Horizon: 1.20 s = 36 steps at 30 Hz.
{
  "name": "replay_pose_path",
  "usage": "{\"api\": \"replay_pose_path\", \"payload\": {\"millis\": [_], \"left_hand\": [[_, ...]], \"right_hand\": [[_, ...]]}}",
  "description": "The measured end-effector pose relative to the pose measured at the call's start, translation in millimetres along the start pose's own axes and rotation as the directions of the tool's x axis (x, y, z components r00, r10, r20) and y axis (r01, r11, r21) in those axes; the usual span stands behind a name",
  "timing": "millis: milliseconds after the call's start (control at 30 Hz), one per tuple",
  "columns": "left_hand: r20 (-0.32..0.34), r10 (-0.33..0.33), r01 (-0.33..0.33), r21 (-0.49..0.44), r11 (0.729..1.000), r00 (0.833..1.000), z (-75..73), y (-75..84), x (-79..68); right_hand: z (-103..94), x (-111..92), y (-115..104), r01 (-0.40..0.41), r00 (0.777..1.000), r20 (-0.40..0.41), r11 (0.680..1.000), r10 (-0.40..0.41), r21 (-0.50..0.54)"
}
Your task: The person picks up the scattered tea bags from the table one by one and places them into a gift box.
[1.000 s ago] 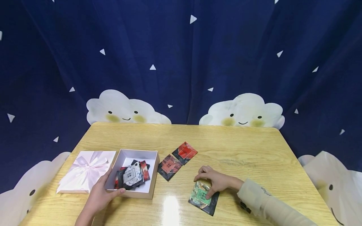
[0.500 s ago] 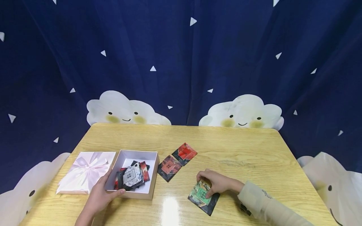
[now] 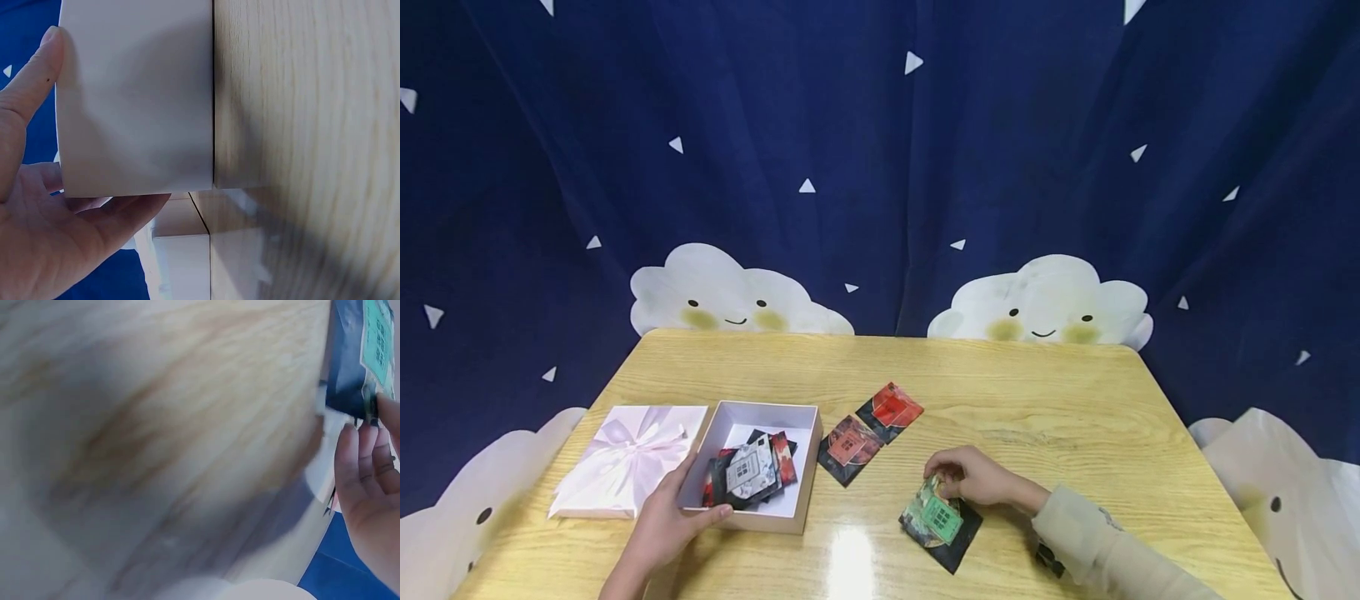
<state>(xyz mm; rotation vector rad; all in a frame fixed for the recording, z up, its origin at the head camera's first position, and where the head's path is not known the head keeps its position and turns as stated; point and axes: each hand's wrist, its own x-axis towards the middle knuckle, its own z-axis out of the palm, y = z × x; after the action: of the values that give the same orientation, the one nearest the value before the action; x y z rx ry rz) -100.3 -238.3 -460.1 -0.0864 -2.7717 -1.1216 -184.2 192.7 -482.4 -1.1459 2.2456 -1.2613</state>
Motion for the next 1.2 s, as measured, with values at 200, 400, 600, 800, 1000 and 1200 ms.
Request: {"api": "replay_pose_path", "payload": {"millis": [200,400,600,800,1000,1200], "left_hand": [[0.007,-0.003,0.003,0.002,1.000,1.000,-1.1,1.1,-1.2],[0.021,-0.015,0.015,0.010,1.000,1.000,-2.2,1.4,-2.2],[0.020,-0.015,0.014,0.015,1.000,1.000,-2.2,0.9,-2.4],[0.019,-0.014,0.014,0.012,1.000,1.000,-2.2,0.9,-2.7],[0.003,0.003,-0.003,0.012,1.000,1.000,-1.4,0.4,-1.8],[0.010,0.001,-0.001,0.004,1.000,1.000,-1.5,1.3,-1.0]], "right_hand": [[-5.6,-0.1,-4.5,-0.106,0.994,-0.014,0.987,0.108,0.120],[-8.2,-0.4,-2.9,-0.170,0.984,-0.013,0.964,0.176,0.207],[-12.9,-0.3,-11.7,-0.215,0.971,-0.052,0.948,0.233,0.237],[-17.0,2.3,-13.9,-0.184,0.972,-0.102,0.954,0.213,0.236],[-17.1,8.9,-18.2,-0.184,0.962,-0.151,0.951,0.226,0.247],[-18.3,18.7,-22.7,-0.216,0.943,-0.186,0.932,0.277,0.291]]}}
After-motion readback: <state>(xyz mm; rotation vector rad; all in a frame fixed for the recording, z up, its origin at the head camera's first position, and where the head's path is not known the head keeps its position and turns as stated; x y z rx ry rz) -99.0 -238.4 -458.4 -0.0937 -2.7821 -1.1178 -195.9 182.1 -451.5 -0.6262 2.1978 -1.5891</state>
